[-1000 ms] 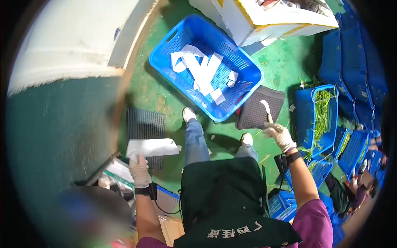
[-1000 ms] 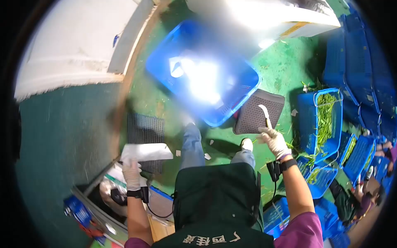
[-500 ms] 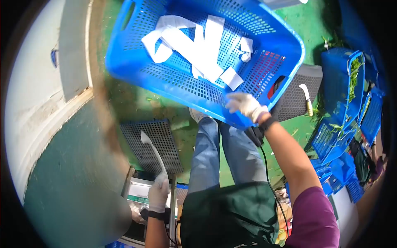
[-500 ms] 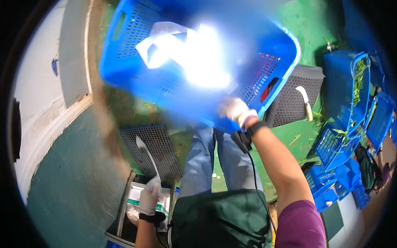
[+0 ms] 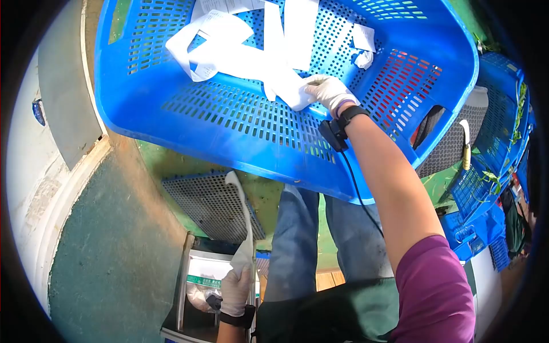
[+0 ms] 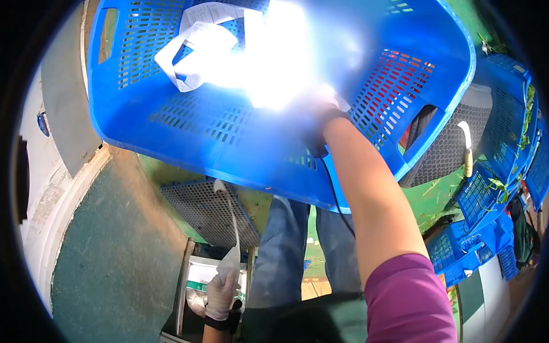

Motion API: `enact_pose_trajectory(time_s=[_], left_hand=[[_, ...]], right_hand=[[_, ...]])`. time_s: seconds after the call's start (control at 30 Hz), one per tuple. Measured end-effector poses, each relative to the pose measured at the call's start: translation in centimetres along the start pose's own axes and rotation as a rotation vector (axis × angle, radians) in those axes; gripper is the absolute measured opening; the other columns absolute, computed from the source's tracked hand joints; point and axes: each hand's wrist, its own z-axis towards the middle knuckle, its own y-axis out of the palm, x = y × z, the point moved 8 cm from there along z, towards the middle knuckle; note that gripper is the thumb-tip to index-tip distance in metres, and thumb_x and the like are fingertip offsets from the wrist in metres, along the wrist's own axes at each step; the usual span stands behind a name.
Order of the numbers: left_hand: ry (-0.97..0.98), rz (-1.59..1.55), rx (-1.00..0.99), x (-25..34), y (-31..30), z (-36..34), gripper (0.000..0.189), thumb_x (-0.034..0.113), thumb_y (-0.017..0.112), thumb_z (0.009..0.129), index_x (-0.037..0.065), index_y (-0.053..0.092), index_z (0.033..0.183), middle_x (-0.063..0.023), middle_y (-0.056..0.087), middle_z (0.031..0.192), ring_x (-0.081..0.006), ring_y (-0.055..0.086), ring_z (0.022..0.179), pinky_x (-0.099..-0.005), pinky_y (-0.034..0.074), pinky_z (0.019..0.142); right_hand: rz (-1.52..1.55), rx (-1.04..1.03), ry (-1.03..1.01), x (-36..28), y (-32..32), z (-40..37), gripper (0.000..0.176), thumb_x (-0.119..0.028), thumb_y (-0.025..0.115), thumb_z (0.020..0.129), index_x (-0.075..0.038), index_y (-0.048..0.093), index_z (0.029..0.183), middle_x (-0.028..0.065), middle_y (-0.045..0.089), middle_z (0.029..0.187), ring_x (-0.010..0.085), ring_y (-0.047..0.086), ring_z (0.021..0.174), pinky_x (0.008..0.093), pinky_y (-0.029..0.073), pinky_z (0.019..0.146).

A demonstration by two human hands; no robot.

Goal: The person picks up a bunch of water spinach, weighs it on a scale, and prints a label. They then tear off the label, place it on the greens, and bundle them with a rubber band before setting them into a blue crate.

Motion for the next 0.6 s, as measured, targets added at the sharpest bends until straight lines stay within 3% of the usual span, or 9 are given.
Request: enact_pose_trajectory(time_s=[0.03,0.13,0.2,0.33,0.47,0.53,0.6], left_hand=[[-0.042,-0.003,-0.026,-0.3,0.3,-0.2,0.031,0.030,0.060,0.089,-0.001,0.066,0.092,-0.0042,0.065,0.068,-0.0139,0.060,0.058,-0.0304,0.047,0.054],[-0.089,-0.050,-0.057,0.7,0.9,-1.2,0.032,0.032,0.061,0.089,-0.001,0.065,0.087,-0.0047,0.064,0.065,-0.0120,0.059,0.053,-0.0285,0.046,0.052],[-0.073,-0.105,-0.064,1.6,1.4,-1.6,0.033,0.033,0.062,0.088,0.000,0.065,0.083,-0.0046,0.061,0.060,-0.0084,0.055,0.048,-0.0253,0.045,0.049],[-0.059,-0.046,-0.085,3.4,1.6,-2.1,0.034,0.033,0.063,0.088,0.000,0.065,0.084,-0.0037,0.060,0.062,-0.0086,0.055,0.049,-0.0251,0.044,0.049],[-0.046,-0.038,-0.077,3.4,1.7,-1.9,0.033,0.033,0.062,0.088,0.001,0.064,0.081,-0.0036,0.061,0.061,-0.0086,0.056,0.049,-0.0251,0.045,0.049],[-0.063,-0.055,-0.090,2.9,2.0,-1.8,0.032,0.033,0.061,0.088,0.002,0.064,0.081,-0.0038,0.063,0.061,-0.0088,0.057,0.050,-0.0251,0.045,0.050],[-0.031,-0.054,-0.093,1.1,2.4,-1.4,0.032,0.033,0.061,0.088,0.002,0.064,0.081,-0.0039,0.064,0.062,-0.0090,0.058,0.051,-0.0250,0.046,0.050]], right_hand=[[0.058,-0.025,-0.089,2.1,1.5,0.9,0.030,-0.004,0.062,0.081,-0.002,0.061,0.111,0.0108,0.067,0.098,0.0177,0.062,0.075,0.0284,0.050,0.068],[0.303,-0.091,-0.101,-5.1,-2.8,-3.4,0.020,-0.001,0.062,0.081,-0.001,0.068,0.100,0.0075,0.068,0.085,0.0147,0.062,0.062,0.0274,0.051,0.054],[0.390,-0.072,-0.208,-4.9,-2.8,-4.1,0.017,0.000,0.061,0.081,-0.001,0.069,0.096,0.0056,0.067,0.080,0.0150,0.061,0.059,0.0285,0.050,0.051],[-0.113,-0.156,0.013,-11.3,-8.1,-7.6,0.020,-0.009,0.063,0.079,-0.006,0.070,0.098,0.0092,0.069,0.084,0.0226,0.064,0.074,0.0317,0.053,0.069],[-0.462,-0.113,-0.254,-14.7,-9.8,-7.3,0.022,-0.012,0.064,0.077,-0.010,0.072,0.097,0.0121,0.068,0.081,0.0257,0.063,0.077,0.0347,0.050,0.079],[-0.412,-0.122,-0.282,-13.3,-8.5,-6.9,0.021,-0.012,0.064,0.077,-0.010,0.072,0.097,0.0114,0.068,0.079,0.0249,0.063,0.078,0.0346,0.049,0.078],[-0.277,-0.197,-0.158,-12.6,-7.8,-7.2,0.018,-0.013,0.063,0.077,-0.011,0.072,0.093,0.0095,0.068,0.079,0.0246,0.064,0.078,0.0349,0.050,0.074]])
